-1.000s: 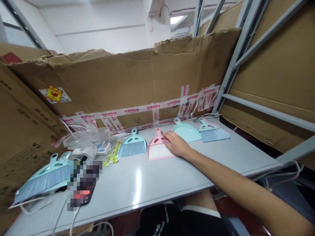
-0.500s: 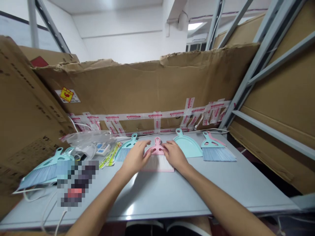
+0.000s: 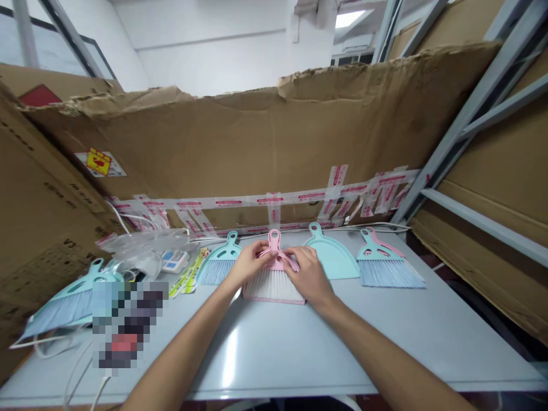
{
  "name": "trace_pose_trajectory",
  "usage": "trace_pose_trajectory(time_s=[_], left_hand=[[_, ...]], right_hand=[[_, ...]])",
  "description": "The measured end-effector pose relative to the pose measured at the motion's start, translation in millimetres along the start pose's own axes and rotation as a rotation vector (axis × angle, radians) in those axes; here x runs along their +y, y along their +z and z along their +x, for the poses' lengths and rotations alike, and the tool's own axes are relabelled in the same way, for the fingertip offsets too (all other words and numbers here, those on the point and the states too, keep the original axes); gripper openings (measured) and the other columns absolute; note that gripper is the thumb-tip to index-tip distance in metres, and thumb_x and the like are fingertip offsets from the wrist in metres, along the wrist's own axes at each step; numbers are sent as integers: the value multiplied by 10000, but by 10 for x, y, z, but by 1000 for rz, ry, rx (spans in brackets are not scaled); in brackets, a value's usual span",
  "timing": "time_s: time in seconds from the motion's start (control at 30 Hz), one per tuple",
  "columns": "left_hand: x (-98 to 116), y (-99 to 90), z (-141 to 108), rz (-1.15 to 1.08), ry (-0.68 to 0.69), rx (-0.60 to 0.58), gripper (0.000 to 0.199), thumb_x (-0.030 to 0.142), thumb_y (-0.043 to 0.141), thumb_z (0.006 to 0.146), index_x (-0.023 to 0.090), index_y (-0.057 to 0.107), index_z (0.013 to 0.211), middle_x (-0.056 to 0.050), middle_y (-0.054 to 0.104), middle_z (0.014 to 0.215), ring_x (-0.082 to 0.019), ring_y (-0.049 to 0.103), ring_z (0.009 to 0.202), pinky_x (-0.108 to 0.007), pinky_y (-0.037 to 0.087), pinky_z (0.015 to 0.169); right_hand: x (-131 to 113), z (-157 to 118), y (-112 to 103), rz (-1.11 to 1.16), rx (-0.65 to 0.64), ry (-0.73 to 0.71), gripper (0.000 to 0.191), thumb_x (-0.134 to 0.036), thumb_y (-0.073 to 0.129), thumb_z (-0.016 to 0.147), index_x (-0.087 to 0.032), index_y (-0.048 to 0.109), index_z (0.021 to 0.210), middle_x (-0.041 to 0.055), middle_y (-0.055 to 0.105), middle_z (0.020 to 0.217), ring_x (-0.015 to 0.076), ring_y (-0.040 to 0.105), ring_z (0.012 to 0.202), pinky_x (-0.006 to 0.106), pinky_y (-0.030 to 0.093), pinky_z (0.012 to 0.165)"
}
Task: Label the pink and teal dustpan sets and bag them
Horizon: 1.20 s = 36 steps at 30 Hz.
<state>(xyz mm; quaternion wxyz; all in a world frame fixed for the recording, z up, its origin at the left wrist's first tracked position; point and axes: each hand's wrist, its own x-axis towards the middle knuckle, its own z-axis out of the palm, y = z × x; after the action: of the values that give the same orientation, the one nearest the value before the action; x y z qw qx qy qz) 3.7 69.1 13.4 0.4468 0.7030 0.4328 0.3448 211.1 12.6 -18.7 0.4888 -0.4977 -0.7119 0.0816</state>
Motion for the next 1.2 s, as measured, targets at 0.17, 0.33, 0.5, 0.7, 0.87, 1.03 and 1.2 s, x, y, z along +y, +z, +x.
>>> trace_pose_trajectory(time_s=[0.17, 0.33, 0.5, 0.7, 0.87, 1.03, 1.2], left_hand=[[76, -13, -84, -280, -34, -112, 504, 601, 885, 860, 160, 733, 1051, -24, 739, 830, -141, 606, 687, -248, 406, 641], [-18, 74, -170, -334, -60, -84, 575, 648, 939, 769, 153, 732, 975, 25, 656, 683, -103, 497, 575, -238, 328, 571], [-96, 142, -202, -436, -78, -51, 612, 631, 984, 716, 147, 739, 999, -23, 744, 769, -113, 576, 605, -238, 407, 592], [-176, 132, -159, -334, -45, 25, 640, 626, 946, 768, 134, 774, 1140, -123, 834, 995, -211, 745, 793, -294, 546, 699], [-234, 26, -178, -17, 113, 120, 815, 532, 802, 921, 179, 557, 1613, -186, 752, 1425, -311, 769, 1177, -426, 610, 980], [-254, -50, -235, 470, 338, 41, 734, 388, 708, 988, 225, 519, 1678, -168, 702, 1521, -333, 673, 1332, -494, 512, 1163], [-298, -99, -177, 714, 389, 36, 326, 355, 636, 1054, 254, 831, 1296, -130, 808, 1293, -323, 682, 1157, -495, 516, 1079]], right_hand=[[-42, -50, 1, 307, 34, 89, 132, -332, 701, 1032, -258, 729, 1138, 90, 795, 1099, 279, 770, 1022, 428, 647, 921], [-35, -76, 9, 335, -15, 134, 152, -369, 734, 1019, -247, 778, 1100, 81, 825, 1093, 274, 790, 1027, 419, 653, 919], [-72, -85, -44, 313, -18, 80, 119, -344, 739, 1016, -243, 787, 1055, 76, 807, 1051, 264, 769, 994, 406, 627, 911], [-12, -90, 43, 275, -22, 101, 183, -288, 703, 1009, -241, 749, 1181, 105, 790, 1188, 289, 755, 1122, 456, 623, 1012], [44, -99, 73, 195, -24, 39, 347, -181, 605, 1030, -251, 689, 1359, 144, 718, 1330, 316, 699, 1257, 518, 585, 1128], [22, -117, 129, 180, -44, 56, 373, -127, 555, 1027, -265, 707, 1338, 144, 685, 1326, 313, 690, 1271, 510, 582, 1157], [90, -148, 106, 124, -90, -23, 346, -169, 581, 1053, -269, 685, 1368, 146, 668, 1362, 316, 658, 1311, 506, 571, 1163]])
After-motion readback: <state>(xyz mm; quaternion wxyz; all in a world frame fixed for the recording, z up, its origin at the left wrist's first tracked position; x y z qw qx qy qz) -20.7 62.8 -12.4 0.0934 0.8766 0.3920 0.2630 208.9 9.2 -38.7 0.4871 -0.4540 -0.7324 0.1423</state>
